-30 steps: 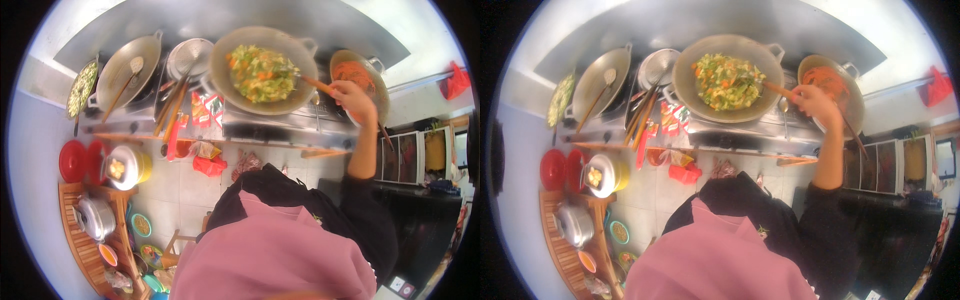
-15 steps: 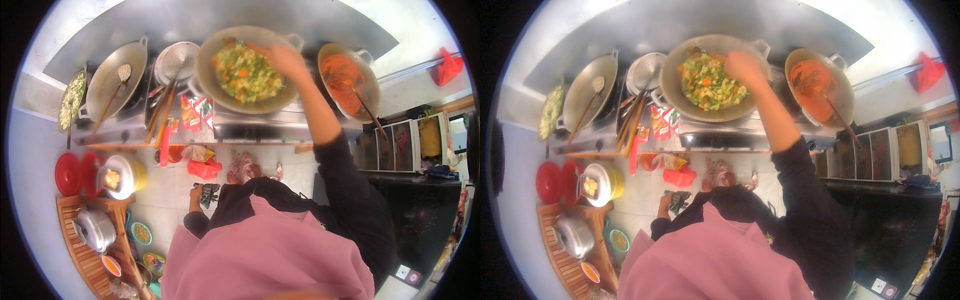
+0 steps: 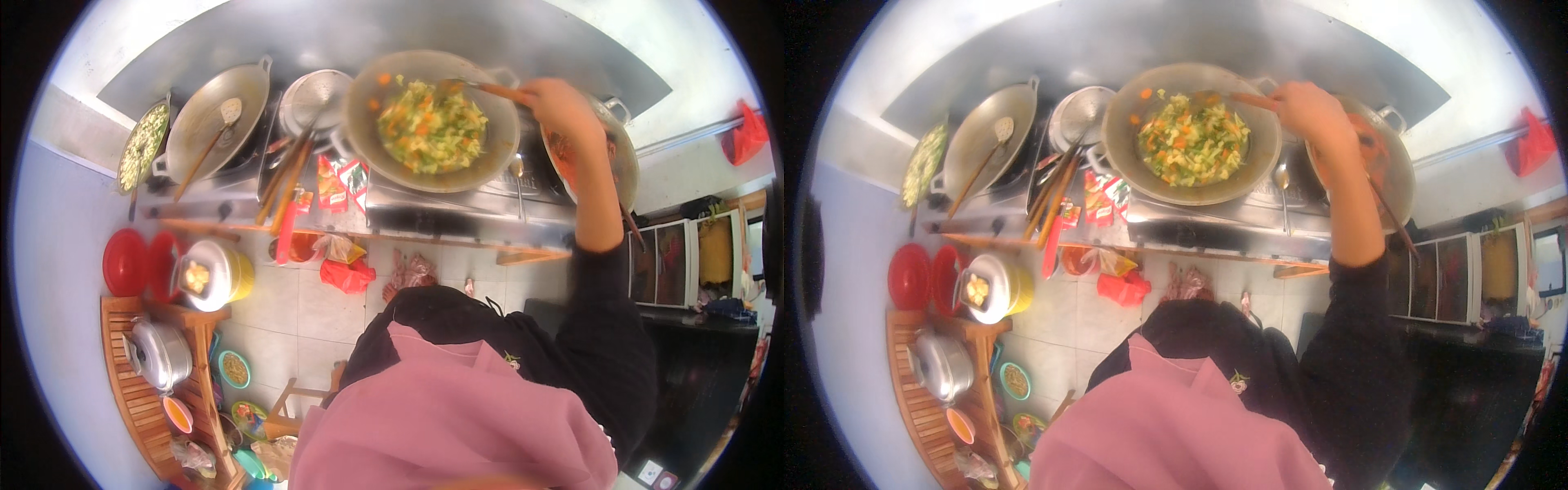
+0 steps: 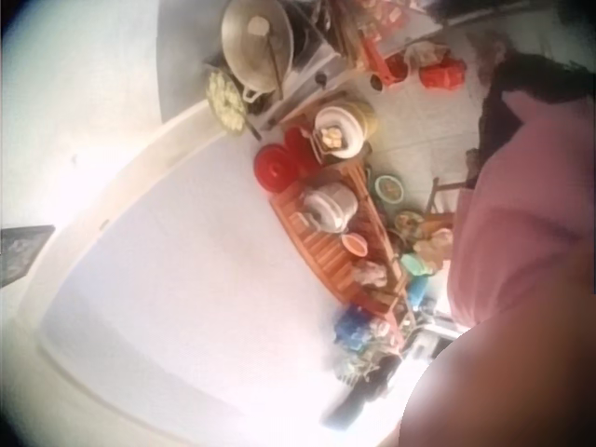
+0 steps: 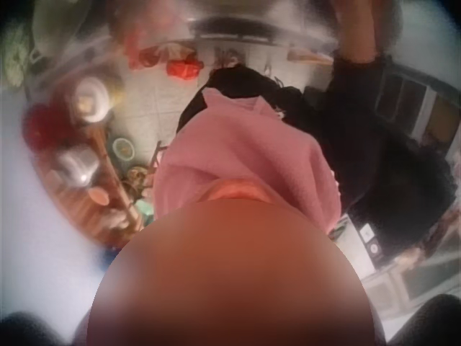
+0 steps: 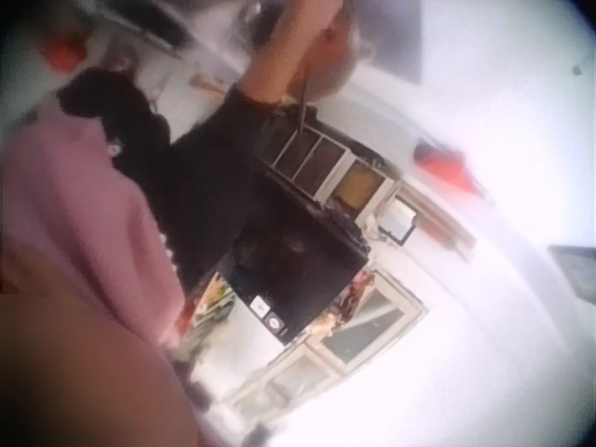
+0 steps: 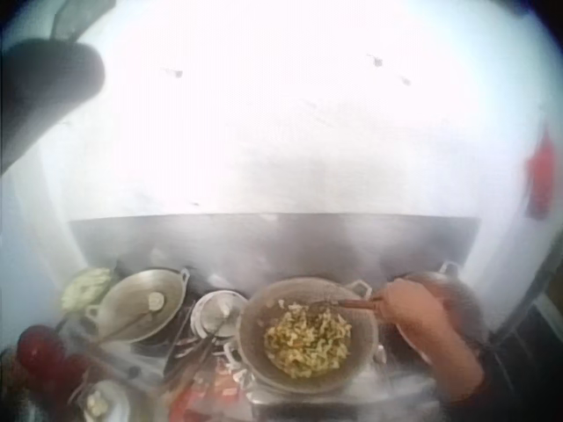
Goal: The person stirs mixed vegetables in a wok on a gas stove, then transfers the cooked vegetables into a metal tray. The tray is carried and placed on a display counter alongside other prepared food trays.
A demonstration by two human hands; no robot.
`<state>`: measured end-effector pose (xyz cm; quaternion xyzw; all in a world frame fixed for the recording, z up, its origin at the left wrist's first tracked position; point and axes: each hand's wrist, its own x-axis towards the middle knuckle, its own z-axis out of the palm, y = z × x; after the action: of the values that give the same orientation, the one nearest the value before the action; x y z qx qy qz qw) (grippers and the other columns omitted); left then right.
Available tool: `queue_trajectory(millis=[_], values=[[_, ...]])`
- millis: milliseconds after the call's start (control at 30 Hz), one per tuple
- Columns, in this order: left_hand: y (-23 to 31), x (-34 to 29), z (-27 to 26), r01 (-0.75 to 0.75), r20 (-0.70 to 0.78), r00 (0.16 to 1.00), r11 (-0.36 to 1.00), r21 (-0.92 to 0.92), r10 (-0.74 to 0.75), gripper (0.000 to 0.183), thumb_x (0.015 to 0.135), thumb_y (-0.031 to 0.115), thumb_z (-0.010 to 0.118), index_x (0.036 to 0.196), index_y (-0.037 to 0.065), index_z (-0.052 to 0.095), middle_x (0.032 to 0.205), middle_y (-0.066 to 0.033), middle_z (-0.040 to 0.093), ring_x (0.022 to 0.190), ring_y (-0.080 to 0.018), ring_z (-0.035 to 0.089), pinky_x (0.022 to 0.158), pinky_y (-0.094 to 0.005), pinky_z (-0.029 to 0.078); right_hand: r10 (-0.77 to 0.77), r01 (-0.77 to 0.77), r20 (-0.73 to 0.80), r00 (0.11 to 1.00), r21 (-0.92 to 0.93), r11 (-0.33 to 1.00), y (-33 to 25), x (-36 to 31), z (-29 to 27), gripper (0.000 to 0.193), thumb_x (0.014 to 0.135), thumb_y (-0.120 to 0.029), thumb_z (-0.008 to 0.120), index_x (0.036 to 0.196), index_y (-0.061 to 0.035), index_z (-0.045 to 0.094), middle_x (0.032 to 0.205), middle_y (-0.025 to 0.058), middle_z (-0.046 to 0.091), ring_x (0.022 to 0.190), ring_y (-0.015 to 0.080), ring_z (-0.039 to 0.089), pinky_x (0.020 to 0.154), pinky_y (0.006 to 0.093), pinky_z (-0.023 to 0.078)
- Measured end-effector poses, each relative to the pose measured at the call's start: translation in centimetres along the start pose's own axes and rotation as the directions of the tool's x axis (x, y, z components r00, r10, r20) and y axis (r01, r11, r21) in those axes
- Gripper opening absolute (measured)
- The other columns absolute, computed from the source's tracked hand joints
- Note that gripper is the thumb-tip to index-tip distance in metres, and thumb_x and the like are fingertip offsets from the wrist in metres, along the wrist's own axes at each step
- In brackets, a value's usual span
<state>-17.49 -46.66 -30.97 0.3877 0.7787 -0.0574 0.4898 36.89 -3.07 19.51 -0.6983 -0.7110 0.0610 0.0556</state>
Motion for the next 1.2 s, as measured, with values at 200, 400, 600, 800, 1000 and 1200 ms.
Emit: queue_trajectory(millis=[200,400,600,800,1000,1200], values=[[0.4,-0.3,1.4,0.037,0.035,0.999,0.999,0.004,-0.037,0.077,0.074,0.06,0.064,0.098,-0.013,0.066,0.096,-0.0296,0.067,0.097,-0.0372,0.066,0.082,-0.0413,0.051,0.171,-0.171,-0.028,0.985,0.034,0.985,-0.2,-2.5,8.9,0.029,0.09,-0.023,0.051,0.104,-0.003,0.068,0.095,0.0225,0.067,0.094,0.0382,0.065,0.082,0.0474,0.052],[4.6,4.1,-0.2,0.029,-0.056,0.998,0.996,-0.083,-0.034,0.078,0.074,0.061,0.064,0.098,-0.013,0.066,0.096,-0.0299,0.067,0.098,-0.0376,0.066,0.082,-0.0416,0.05,0.094,-0.031,-0.252,0.963,0.241,0.97,2.9,-7.8,12.9,0.029,0.092,-0.024,0.053,0.112,-0.0054,0.066,0.102,0.0235,0.063,0.099,0.0393,0.061,0.084,0.0476,0.049],[16.2,7.7,-5.3,-0.057,-0.193,0.981,0.954,-0.295,-0.001,0.075,0.075,0.059,0.064,0.099,-0.012,0.067,0.094,-0.0273,0.068,0.095,-0.0349,0.067,0.08,-0.0406,0.05,0.678,-0.699,-0.252,0.691,0.005,0.715,18.3,-15.5,6.5,0.039,0.092,-0.037,0.054,0.127,-0.0224,0.062,0.118,0.0148,0.063,0.113,0.0354,0.057,0.094,0.0513,0.044],[28.4,1.3,-7.7,-0.213,-0.133,0.977,0.759,-0.615,0.167,0.053,0.087,0.042,0.063,0.108,-0.007,0.065,0.092,-0.0115,0.069,0.084,-0.0202,0.065,0.075,-0.0332,0.049,0.791,-0.792,-0.073,0.608,0.008,0.61,28.1,-21.3,9.4,0.05,0.088,-0.042,0.059,0.132,-0.018,0.056,0.124,0.0146,0.062,0.12,0.0344,0.055,0.096,0.0507,0.044],[36.0,-0.5,-6.4,-0.292,-0.101,0.95,0.729,-0.62,0.294,0.052,0.094,0.039,0.056,0.121,-0.005,0.058,0.119,-0.0127,0.061,0.107,-0.0205,0.056,0.092,-0.0316,0.041,0.645,-0.647,-0.143,0.75,0.041,0.761,31.1,-20.4,7.9,0.031,0.09,-0.034,0.055,0.11,-0.0097,0.058,0.107,0.0186,0.066,0.105,0.0389,0.06,0.088,0.0472,0.047],[42.3,-4.2,-5.8,-0.386,-0.164,0.921,0.77,-0.508,0.354,0.063,0.093,0.047,0.055,0.124,-0.009,0.056,0.127,-0.0175,0.058,0.118,-0.0248,0.052,0.1,-0.0342,0.038,0.56,-0.516,-0.023,0.828,-0.423,0.745,29.7,-15.5,0.5,0.027,0.09,-0.029,0.054,0.1,-0.0082,0.067,0.102,0.0205,0.067,0.095,0.0406,0.063,0.082,0.0485,0.05]])
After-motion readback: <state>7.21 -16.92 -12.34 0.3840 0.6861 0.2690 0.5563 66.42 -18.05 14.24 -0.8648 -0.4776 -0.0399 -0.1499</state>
